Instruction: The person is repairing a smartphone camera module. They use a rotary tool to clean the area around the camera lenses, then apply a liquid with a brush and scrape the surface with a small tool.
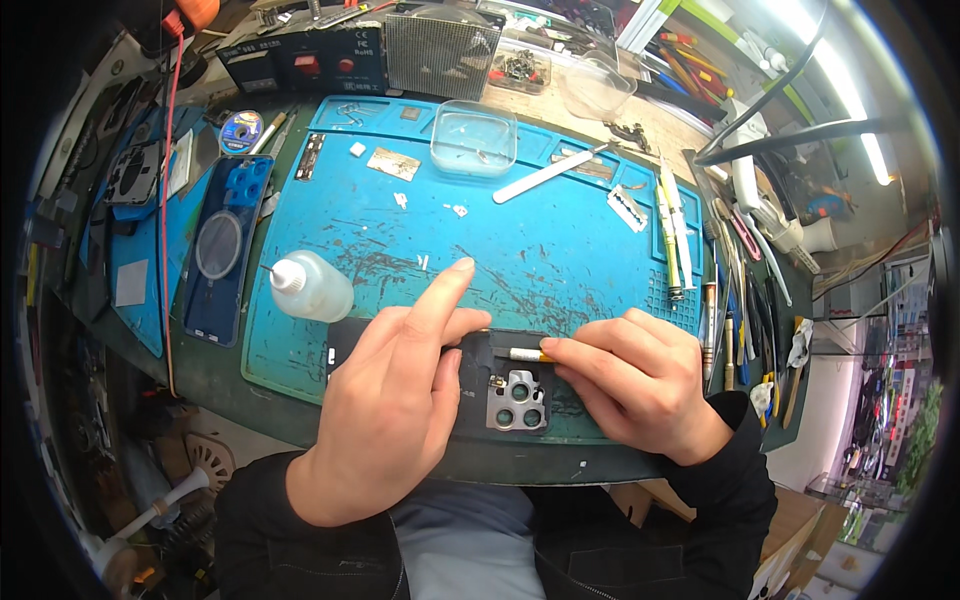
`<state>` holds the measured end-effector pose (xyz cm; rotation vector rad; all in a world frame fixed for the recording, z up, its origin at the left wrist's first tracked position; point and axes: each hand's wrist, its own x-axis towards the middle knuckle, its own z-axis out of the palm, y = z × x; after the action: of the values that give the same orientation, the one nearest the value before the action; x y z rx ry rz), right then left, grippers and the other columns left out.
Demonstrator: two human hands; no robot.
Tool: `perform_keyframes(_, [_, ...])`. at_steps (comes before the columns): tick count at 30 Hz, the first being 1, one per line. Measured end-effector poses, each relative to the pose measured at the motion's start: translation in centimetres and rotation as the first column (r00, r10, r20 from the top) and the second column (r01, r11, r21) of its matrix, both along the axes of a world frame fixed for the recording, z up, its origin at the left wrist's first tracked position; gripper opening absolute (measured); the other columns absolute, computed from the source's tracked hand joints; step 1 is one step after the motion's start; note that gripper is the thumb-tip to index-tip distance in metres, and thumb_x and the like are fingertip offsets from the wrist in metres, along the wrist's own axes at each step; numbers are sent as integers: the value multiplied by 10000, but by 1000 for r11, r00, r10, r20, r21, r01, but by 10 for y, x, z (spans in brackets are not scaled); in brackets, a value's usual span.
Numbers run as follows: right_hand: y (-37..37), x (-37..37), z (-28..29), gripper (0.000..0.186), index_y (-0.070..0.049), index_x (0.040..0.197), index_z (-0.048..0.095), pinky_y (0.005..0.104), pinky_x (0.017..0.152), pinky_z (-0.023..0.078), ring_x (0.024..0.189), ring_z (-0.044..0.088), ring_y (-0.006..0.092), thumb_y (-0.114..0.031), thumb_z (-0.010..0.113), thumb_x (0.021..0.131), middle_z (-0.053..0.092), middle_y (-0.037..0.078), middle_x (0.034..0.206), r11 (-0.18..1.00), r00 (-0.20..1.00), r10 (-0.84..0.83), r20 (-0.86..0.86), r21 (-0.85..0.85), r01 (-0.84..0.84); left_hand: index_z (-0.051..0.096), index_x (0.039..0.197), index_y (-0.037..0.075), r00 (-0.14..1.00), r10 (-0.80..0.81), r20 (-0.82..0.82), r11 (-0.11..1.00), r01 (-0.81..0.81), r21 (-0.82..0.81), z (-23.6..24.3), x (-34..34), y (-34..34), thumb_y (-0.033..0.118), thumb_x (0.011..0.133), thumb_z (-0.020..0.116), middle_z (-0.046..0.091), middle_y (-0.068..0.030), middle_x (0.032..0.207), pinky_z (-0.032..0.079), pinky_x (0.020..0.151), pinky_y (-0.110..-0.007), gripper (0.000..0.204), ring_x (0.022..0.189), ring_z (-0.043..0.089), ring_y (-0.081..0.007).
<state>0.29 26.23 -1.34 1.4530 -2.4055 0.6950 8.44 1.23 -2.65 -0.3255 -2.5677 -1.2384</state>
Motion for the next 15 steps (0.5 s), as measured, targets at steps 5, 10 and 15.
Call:
perform_keyframes(5, [0, 0, 2, 391, -80, 1124, 803, 317, 587, 512, 692, 629, 166, -33, 839, 738, 709, 2, 935, 1000, 1000, -3, 4, 1, 3, 548, 1551, -7, 999, 52, 12, 995, -53, 80, -3, 0, 6, -160, 840, 752, 757, -93, 1027, 590, 751, -380, 756, 908, 691, -263])
perform_keyframes(10, [2, -1, 1, 388, -80, 1120, 804, 319, 579, 504, 681, 621, 168, -33, 842, 737, 706, 4, 933, 1000, 1000, -6, 10, -22, 6, 577, 1535, 7, 996, 69, -48, 997, -67, 38, -5, 1, 8, -151, 810, 792, 750, -86, 995, 580, 666, -362, 773, 874, 688, -248])
perform_keyframes(15, [3, -1, 1, 385, -85, 1110, 810, 319, 566, 492, 665, 603, 168, -38, 845, 729, 699, 0, 935, 1000, 1000, -9, 22, -17, 9, 548, 1542, -15, 997, 22, -78, 998, -27, -62, -4, -1, 7, -195, 829, 762, 751, -114, 1016, 582, 625, -290, 766, 870, 706, -216])
